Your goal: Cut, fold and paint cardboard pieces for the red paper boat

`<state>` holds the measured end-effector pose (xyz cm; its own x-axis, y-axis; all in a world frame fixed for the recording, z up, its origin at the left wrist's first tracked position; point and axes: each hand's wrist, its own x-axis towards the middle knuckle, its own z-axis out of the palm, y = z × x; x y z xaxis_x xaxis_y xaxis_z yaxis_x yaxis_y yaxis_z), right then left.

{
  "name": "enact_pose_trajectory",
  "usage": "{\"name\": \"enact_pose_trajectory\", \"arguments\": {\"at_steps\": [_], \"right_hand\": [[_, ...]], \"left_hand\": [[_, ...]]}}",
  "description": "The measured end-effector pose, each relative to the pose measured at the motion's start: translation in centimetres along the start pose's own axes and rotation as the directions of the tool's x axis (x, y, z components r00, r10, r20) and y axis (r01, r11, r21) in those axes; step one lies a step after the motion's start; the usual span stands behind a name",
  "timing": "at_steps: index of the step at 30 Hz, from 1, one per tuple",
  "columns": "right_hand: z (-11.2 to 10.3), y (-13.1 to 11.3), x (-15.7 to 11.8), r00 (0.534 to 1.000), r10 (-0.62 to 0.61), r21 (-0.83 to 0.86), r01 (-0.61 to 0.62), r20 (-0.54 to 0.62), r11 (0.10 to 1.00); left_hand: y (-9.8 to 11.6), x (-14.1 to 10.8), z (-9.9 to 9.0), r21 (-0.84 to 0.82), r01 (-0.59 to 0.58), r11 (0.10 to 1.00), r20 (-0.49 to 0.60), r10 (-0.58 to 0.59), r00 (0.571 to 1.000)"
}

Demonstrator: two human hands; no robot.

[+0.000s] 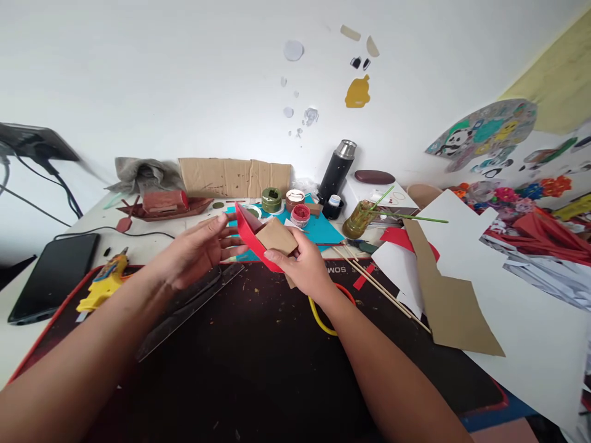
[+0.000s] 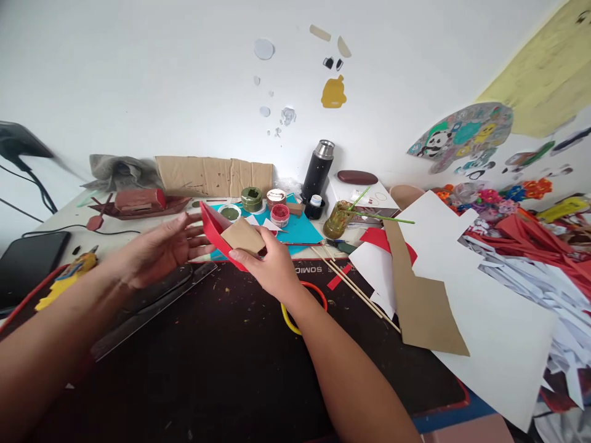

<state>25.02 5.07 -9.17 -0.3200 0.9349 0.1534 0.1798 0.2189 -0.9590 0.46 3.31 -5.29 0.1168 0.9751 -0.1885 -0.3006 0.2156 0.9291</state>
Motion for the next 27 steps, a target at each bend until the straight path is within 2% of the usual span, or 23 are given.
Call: {"name": "enact_pose_trajectory", "arguments": {"at_steps": [2,5,9,15,19,22,27], "right_hand": [[0.1,0.0,0.1,0.998,-0.026,0.014,0.027,-0.063,1.000],[0.3,-0.4,-0.1,0.993,-0.052,-0.065,0.045,-0.107,0.997],[0.9,-0.7,-0.7,0.992,-0.109,-0.200,0.093,-0.070,0.975],[1.7,-0.7,-1.3,0.967,-0.206,-0.227,0.236,0.148,0.945],[1.5,-0.6,-1.2,0.950,-0.255,-0.140,0.282,0.179,0.949],[1.4,-0.4,-1.0,0.965,-0.225,-0.029,0.231,0.138,0.972],[1.4,-0.2,-0.7,0.995,-0.079,0.153,0.068,0.065,0.986]], "left_hand": [[-1.0,-0.4,1.5,-0.055,0.023,0.998,0.024,-0.022,0.999],[-2.0,-1.5,3.8,-0.012,0.028,1.000,0.075,-0.027,0.997],[-2.5,-2.3,5.7,0.031,-0.014,0.999,0.021,0.013,1.000],[-2.7,-1.5,5.3,0.039,-0.051,0.998,-0.159,0.057,0.986],[-2.6,-1.2,4.7,0.065,-0.065,0.996,-0.152,0.074,0.986],[-2.5,-1.1,4.5,0.077,-0.108,0.991,-0.140,0.118,0.983],[-2.2,-1.0,4.3,0.098,-0.158,0.983,-0.094,0.167,0.981]]}}
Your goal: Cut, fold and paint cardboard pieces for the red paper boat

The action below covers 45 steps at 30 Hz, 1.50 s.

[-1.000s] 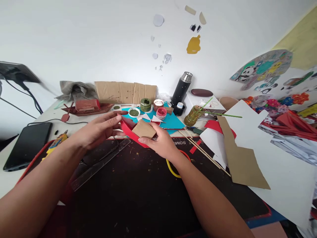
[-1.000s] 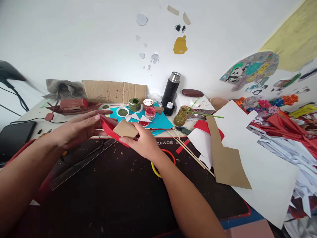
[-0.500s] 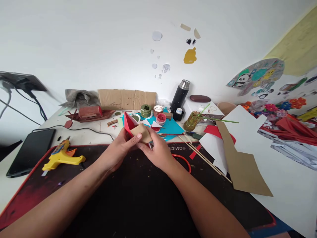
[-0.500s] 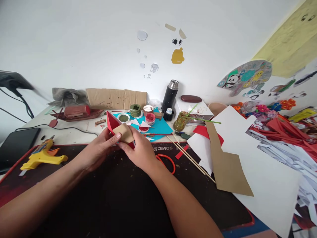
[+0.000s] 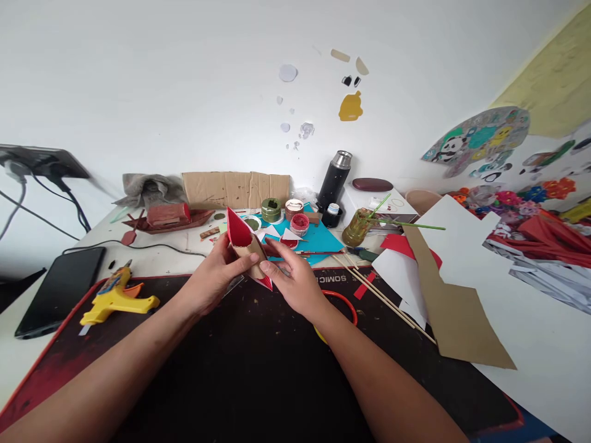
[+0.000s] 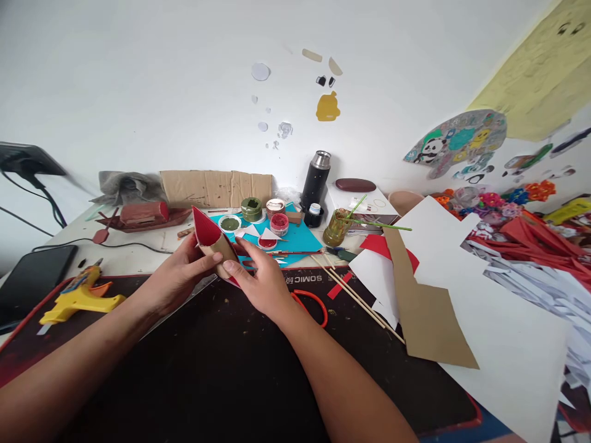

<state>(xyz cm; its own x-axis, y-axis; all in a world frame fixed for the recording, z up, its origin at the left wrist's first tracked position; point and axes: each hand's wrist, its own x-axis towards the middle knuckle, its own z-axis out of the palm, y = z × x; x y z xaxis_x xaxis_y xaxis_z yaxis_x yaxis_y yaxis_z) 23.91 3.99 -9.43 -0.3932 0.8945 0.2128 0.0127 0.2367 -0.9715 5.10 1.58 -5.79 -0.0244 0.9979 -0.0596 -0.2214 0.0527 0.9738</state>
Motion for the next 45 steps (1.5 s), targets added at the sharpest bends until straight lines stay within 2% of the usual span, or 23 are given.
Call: {"name": "enact_pose_trajectory", "arguments": {"at_steps": [4,11,27,34,40,45], "right_hand": [[0.1,0.1,0.1,0.997,0.079,0.065,-0.080,0.009,0.995],[0.2,0.5,0.3,0.989,0.144,0.106,-0.146,0.024,0.984],[0.2,0.3,0.4,0.991,0.132,0.096,-0.135,0.036,0.986],[0.1,0.7,0.6,0.991,0.136,0.052,-0.136,0.007,0.989],[-0.3,1.3,0.9,0.988,0.150,0.180,-0.144,-0.022,0.973],[-0.2,1.6,1.0,0.984,0.175,0.192,-0.166,-0.031,0.967]], "left_hand": [[0.3,0.0,-0.1,0.009,-0.005,1.000,0.014,0.005,1.000],[0.4,-0.1,0.0,-0.012,0.022,1.000,0.009,-0.021,1.000],[0.0,0.0,-0.4,-0.027,0.073,0.997,0.031,-0.072,0.997],[-0.2,0.4,-1.3,-0.080,0.157,0.984,0.035,-0.155,0.987],[0.0,0.3,-1.4,-0.063,0.176,0.982,0.085,-0.170,0.982],[-0.4,0.1,-1.4,-0.035,0.177,0.984,0.089,-0.173,0.981]]}}
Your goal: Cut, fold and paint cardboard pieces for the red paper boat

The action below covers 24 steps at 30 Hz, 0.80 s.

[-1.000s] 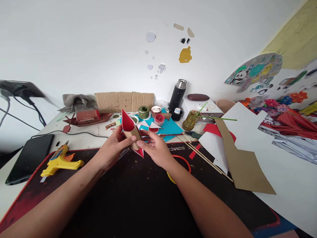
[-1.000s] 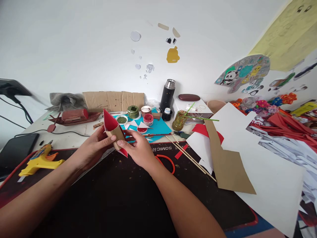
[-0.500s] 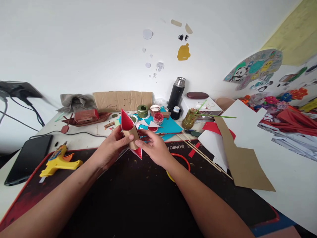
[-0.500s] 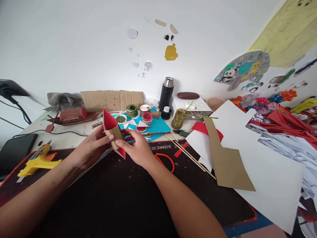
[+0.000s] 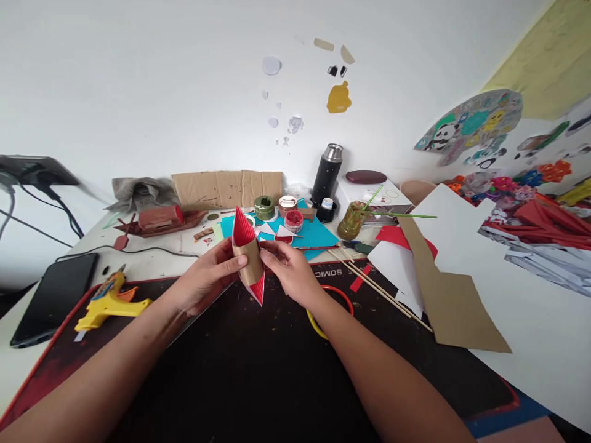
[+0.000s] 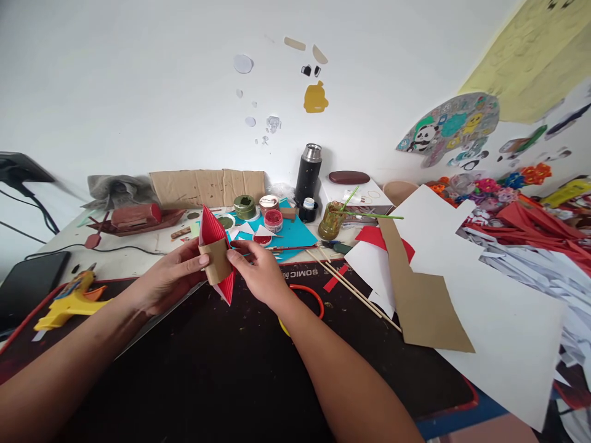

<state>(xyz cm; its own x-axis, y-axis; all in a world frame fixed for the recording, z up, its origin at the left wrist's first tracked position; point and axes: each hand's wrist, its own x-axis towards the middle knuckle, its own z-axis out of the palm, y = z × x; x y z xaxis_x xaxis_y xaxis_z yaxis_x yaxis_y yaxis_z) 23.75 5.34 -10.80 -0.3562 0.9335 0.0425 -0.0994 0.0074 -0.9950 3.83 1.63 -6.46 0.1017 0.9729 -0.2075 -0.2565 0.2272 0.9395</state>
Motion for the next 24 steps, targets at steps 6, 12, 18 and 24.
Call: {"name": "enact_pose_trajectory", "arguments": {"at_steps": [6,12,18,24], "right_hand": [[0.01,0.33,0.00,0.999,0.031,0.021,-0.032,0.012,0.999],[-0.23,0.35,0.15,0.998,0.016,0.109,-0.022,0.054,0.994],[-0.33,0.03,0.27,0.998,-0.020,0.091,0.015,0.057,0.996],[-0.32,0.12,0.25,0.997,-0.050,0.090,0.046,0.050,0.995]], "left_hand": [[-0.17,0.11,-0.04,0.013,-0.006,1.000,0.018,0.005,1.000],[-0.07,0.16,0.08,0.124,-0.122,0.985,0.046,0.117,0.992],[-0.09,0.26,-0.17,0.183,-0.184,0.966,0.085,0.170,0.982],[0.12,0.17,0.07,0.182,-0.180,0.967,0.086,0.166,0.982]]}}
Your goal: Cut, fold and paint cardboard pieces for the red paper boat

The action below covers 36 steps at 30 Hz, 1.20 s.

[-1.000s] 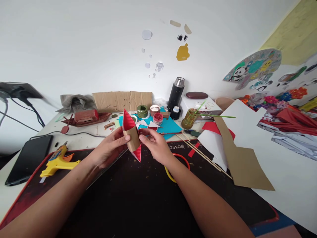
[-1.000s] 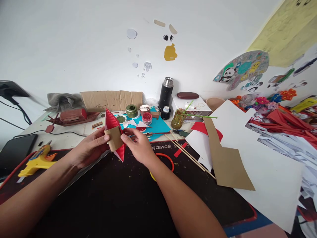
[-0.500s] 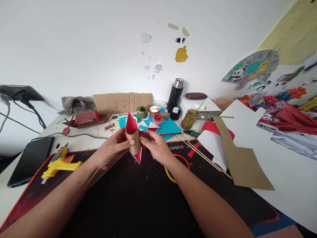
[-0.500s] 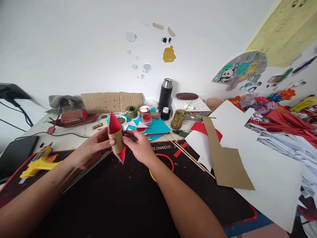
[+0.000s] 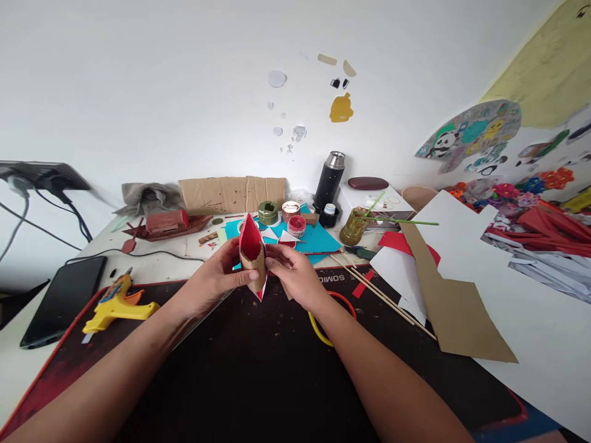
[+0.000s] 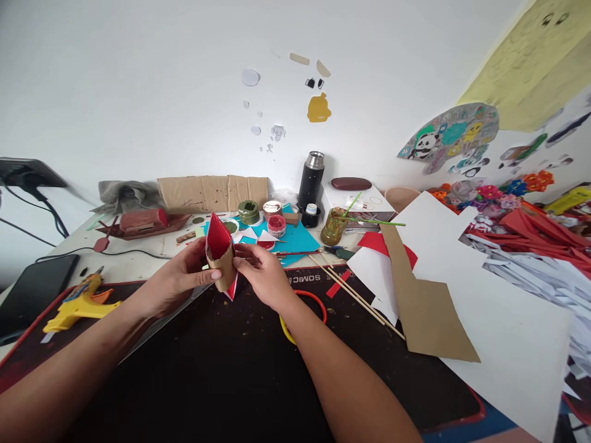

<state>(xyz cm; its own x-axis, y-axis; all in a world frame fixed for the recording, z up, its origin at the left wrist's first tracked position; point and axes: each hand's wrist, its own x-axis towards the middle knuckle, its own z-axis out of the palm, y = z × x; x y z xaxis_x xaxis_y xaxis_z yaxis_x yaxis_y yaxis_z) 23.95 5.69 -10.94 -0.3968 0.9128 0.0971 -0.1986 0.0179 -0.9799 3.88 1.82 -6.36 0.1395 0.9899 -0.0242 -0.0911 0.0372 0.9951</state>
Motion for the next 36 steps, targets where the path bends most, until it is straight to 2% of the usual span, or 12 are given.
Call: {"name": "enact_pose_trajectory", "arguments": {"at_steps": [6,17,23,29,36], "right_hand": [[0.05,0.13,-0.06,1.000,0.017,0.002,-0.017,-0.011,1.000],[0.14,-0.08,-0.03,0.999,0.032,0.022,-0.032,-0.018,0.999],[0.19,0.10,-0.01,0.999,0.043,0.022,-0.042,-0.029,0.999],[0.26,0.00,0.01,0.999,0.001,0.006,-0.001,-0.038,1.000],[0.34,-0.03,-0.09,0.998,0.055,0.002,-0.055,-0.037,0.998]], "left_hand": [[-0.50,0.06,-0.17,-0.054,0.030,0.998,-0.016,-0.031,0.999],[-0.81,0.16,-0.73,-0.110,0.053,0.993,0.032,-0.049,0.998],[-0.73,0.17,-0.77,-0.125,0.059,0.990,0.024,-0.057,0.998],[-0.55,0.09,-0.83,-0.141,0.071,0.987,0.021,-0.069,0.997],[-0.65,0.10,-0.69,-0.132,0.088,0.987,-0.023,-0.092,0.995]]}}
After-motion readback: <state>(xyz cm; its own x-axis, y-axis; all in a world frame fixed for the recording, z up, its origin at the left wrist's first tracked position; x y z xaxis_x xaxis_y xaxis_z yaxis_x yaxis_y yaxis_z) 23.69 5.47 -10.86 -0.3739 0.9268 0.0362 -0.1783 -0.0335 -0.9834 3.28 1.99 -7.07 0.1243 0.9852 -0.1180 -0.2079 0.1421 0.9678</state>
